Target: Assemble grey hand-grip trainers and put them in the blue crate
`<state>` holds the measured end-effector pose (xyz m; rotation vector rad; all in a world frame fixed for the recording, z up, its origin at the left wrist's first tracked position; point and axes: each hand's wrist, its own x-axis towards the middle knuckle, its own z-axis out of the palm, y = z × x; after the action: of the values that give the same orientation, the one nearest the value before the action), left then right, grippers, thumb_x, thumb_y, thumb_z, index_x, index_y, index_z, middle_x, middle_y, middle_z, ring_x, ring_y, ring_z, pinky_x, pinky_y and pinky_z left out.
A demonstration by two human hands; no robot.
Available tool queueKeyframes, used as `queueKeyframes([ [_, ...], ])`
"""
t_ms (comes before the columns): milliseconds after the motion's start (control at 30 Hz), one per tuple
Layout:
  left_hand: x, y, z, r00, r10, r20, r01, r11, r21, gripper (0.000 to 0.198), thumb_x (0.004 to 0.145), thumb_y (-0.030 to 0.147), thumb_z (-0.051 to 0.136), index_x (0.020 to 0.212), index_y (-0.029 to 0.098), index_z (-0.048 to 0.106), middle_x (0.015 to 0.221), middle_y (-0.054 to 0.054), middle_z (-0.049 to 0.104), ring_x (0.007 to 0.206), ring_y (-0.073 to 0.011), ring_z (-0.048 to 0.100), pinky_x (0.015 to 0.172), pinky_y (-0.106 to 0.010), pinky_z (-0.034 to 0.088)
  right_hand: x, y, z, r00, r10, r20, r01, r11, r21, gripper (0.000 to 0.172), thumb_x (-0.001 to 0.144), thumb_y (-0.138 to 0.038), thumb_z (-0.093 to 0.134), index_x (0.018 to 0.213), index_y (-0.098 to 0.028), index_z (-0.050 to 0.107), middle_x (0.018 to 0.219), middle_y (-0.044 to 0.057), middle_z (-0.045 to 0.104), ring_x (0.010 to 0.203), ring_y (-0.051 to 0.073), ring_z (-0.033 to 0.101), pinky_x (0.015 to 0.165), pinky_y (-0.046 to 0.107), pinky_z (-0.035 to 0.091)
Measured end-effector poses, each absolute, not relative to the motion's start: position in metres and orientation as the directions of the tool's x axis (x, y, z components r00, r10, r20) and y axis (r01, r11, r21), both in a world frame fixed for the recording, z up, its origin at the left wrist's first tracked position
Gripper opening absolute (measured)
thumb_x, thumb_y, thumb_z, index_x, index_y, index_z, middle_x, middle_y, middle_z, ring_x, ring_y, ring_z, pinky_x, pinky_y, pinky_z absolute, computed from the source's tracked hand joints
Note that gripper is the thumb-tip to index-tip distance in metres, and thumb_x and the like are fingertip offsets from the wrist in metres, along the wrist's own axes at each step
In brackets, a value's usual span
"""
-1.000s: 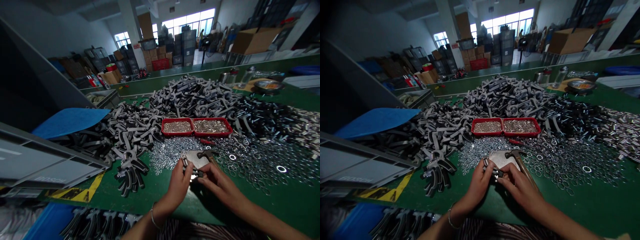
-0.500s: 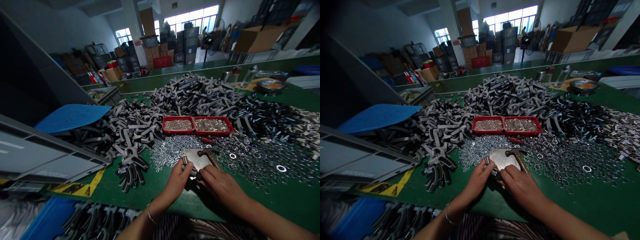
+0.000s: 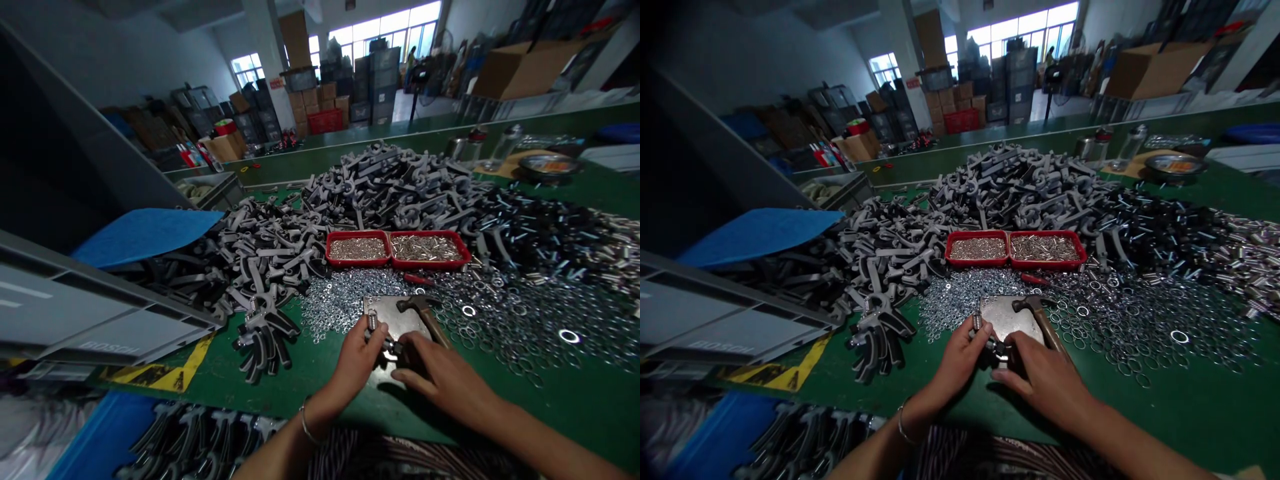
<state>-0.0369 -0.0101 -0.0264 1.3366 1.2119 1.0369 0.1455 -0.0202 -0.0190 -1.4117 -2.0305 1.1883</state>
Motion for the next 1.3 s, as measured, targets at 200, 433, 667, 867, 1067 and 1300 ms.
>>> queueKeyframes([
  [200,-0.037,-0.012,-0.018,0.214,0.972,0.093,0.256,-0.148,0.955,0.029,0.099,0.044,0.049,0.086,0.019,0.057,0.083,0.0,0.06,0.078,-0.0155,0.054,0.075,-0.027,0.041,0.145,-0.024,-0.021,-0.606,0.689,-0.397,0.368,-0.2,-0.908,0.077,0.1,-0.066,0.0,0.084,-0.017,0.057,0.058,0.002,0.058,0.04,0.013,0.047,0.042,0.025,0.039],
  [433,-0.03,-0.01,-0.022,0.171,0.974,0.147,0.258,-0.188,0.947,0.023,0.102,0.038,0.044,0.094,0.02,0.056,0.092,-0.003,0.06,0.087,-0.0172,0.056,0.083,-0.03,0.046,0.154,-0.026,-0.025,-0.439,0.888,-0.135,0.421,0.07,-0.904,0.056,0.094,-0.072,0.042,0.087,-0.019,0.058,0.076,0.006,0.065,0.059,0.015,0.058,0.051,0.025,0.045],
  [667,-0.018,-0.009,-0.03,0.212,0.94,0.266,0.28,-0.319,0.906,0.018,0.103,0.031,0.041,0.101,0.019,0.055,0.106,-0.008,0.057,0.103,-0.0195,0.055,0.096,-0.035,0.045,0.159,-0.021,-0.021,-0.388,0.919,-0.065,0.496,0.149,-0.855,0.055,0.091,-0.073,0.047,0.089,-0.019,0.06,0.083,0.009,0.066,0.067,0.018,0.061,0.055,0.025,0.047],
  [867,-0.012,-0.01,-0.038,0.245,0.912,0.328,0.314,-0.395,0.864,0.016,0.102,0.031,0.044,0.099,0.019,0.054,0.109,-0.008,0.056,0.104,-0.0193,0.055,0.096,-0.034,0.044,0.159,-0.023,-0.022,-0.521,0.767,-0.376,0.449,-0.129,-0.884,0.075,0.101,-0.064,0.003,0.088,-0.017,0.06,0.054,0.0,0.053,0.035,0.012,0.039,0.036,0.025,0.036],
  [1067,-0.002,-0.01,-0.043,0.03,0.991,0.131,0.355,-0.133,0.926,0.021,0.104,0.033,0.037,0.099,0.02,0.052,0.097,-0.006,0.057,0.092,-0.019,0.054,0.087,-0.034,0.045,0.161,-0.022,-0.029,-0.34,0.928,0.153,0.626,0.345,-0.7,0.06,0.094,-0.071,0.041,0.084,-0.017,0.066,0.082,0.01,0.07,0.074,0.022,0.064,0.061,0.029,0.051],
  [1300,-0.01,-0.007,-0.042,0.236,0.938,0.253,0.389,-0.33,0.86,0.02,0.103,0.034,0.04,0.096,0.019,0.053,0.102,-0.007,0.056,0.097,-0.0199,0.055,0.091,-0.034,0.045,0.158,-0.025,-0.038,-0.503,0.856,-0.121,0.447,0.138,-0.884,0.068,0.106,-0.055,0.014,0.082,-0.017,0.064,0.06,0.003,0.063,0.046,0.014,0.054,0.046,0.023,0.046],
])
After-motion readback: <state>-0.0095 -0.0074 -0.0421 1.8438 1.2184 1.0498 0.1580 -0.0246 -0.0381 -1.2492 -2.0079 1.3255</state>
